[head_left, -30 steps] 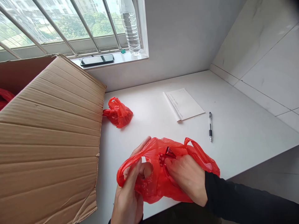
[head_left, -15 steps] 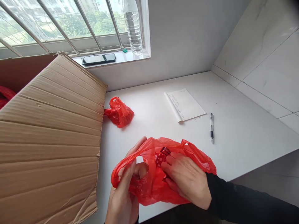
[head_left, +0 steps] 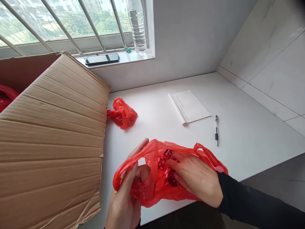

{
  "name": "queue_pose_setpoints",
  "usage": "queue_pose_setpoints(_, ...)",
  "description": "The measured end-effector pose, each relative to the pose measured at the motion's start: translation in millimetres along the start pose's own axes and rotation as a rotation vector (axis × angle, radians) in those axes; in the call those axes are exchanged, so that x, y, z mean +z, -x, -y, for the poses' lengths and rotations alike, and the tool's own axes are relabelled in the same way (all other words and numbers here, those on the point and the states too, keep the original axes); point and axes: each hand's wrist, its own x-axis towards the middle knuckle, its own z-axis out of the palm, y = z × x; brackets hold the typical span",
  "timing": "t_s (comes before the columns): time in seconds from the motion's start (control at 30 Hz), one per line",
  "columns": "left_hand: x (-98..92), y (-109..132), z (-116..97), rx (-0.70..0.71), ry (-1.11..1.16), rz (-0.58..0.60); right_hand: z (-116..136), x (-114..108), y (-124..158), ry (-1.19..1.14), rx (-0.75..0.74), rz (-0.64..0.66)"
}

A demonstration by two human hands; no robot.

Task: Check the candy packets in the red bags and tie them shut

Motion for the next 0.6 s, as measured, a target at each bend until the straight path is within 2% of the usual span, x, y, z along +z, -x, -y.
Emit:
queue_pose_setpoints(0.13,10.2,6.4,-1.2,0.029,-0.032,-0.035,-5.9,5.1,-1.9,0.031,-0.035,0.031)
queue_pose_setpoints(0.3,17.0,9.6,-4.6,0.002,-0.01,-0.028,-1.5,1.7,-3.4,-0.091,-0.139,0.021)
queue_pose_setpoints(0.4,16.0,9.4,-4.7,0.003,0.011,-0.049,-0.8,-1.6,-4.6,-0.195,-0.109,-0.031)
queue_pose_setpoints(0.47,12.8,7.6,-3.4,-0.012,0.01,-0.024,-1.1,-1.5,-5.6,-0.24,-0.086,-0.018)
queue_pose_setpoints(0.6,3.7,2.2,-0.4,0.01,-0.008,0.016,-1.5,2.4,-6.3,-0.151,-0.158,0.044)
